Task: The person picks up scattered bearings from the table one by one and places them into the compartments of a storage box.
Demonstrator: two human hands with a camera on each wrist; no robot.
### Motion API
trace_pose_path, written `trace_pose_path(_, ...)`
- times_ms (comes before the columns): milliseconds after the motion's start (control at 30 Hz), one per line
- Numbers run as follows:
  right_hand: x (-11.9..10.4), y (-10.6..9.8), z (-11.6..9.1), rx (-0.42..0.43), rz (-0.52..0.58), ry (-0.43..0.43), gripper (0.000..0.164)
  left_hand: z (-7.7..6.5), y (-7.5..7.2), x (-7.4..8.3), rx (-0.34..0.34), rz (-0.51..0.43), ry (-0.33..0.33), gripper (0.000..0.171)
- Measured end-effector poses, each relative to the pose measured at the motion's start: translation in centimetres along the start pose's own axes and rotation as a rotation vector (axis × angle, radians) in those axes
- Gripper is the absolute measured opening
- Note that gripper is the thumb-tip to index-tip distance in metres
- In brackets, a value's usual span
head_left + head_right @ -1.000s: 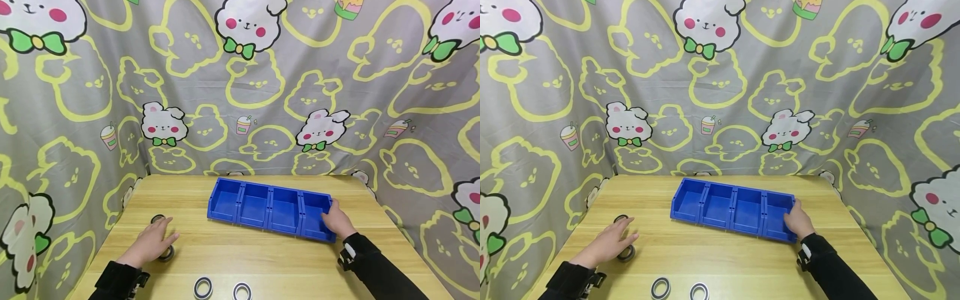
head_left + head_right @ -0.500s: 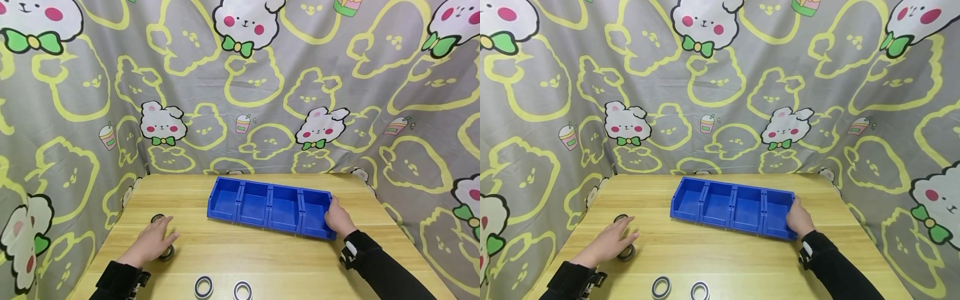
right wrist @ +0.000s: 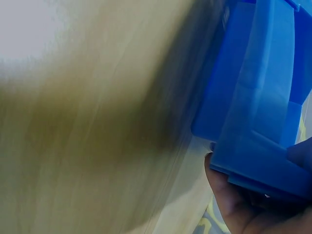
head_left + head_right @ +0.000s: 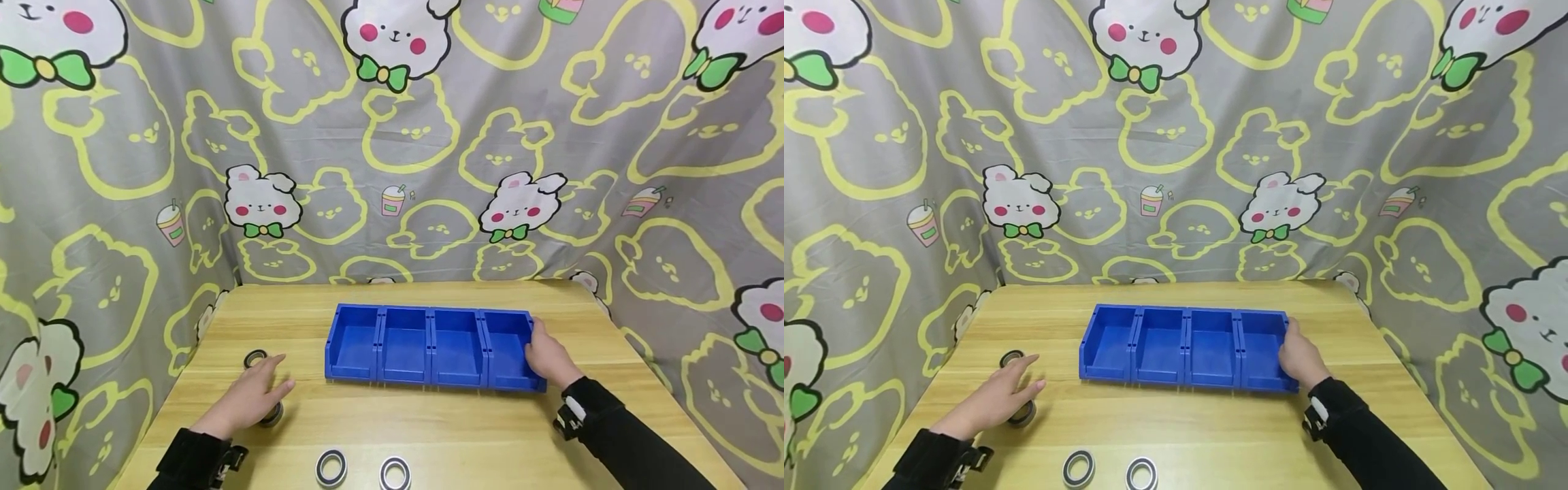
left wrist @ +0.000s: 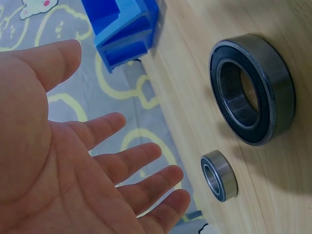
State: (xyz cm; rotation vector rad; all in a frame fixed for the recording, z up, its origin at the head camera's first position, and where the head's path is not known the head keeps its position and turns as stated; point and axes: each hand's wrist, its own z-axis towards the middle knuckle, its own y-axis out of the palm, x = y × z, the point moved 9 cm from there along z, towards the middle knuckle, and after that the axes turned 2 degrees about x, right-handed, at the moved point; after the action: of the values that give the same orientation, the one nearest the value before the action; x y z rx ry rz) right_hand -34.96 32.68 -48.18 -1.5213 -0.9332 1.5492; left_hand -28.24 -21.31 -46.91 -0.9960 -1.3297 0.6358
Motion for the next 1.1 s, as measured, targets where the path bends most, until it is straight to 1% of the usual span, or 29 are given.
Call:
trace_pose_path(267,-0.7,0.3,-1.1,-0.009,0.000,-0.014,0.059,0.1,0.2,-0.3,0.008,-0.001,-0.011,0.082)
trace_pose_path(533,-0.5,1.0,-2.5,-0.018,0.017,0.003,0.059,0.0,0.4,-0.4,0.009,-0.004,-0.012,0.083)
trace_pose_path(767,-0.5,1.1,-2.6,-0.013,0.018,0.006,0.058,-0.1,0.7,-0.8,0.003,-0.021,-0.035,0.083)
trace_pose_path(1000,-0.5,1.5,-2.3,-0.014,0.023,-0.015,0.060,-0.3,0.6,-0.7,-0.003,-0.036,-0.025,0.083)
trace_pose_path(1100,-0.5,1.6,-2.3,-0.020,0.028,-0.009,0.060,-0.3,0.5,-0.7,-0.003,-0.032,-0.024,0.083)
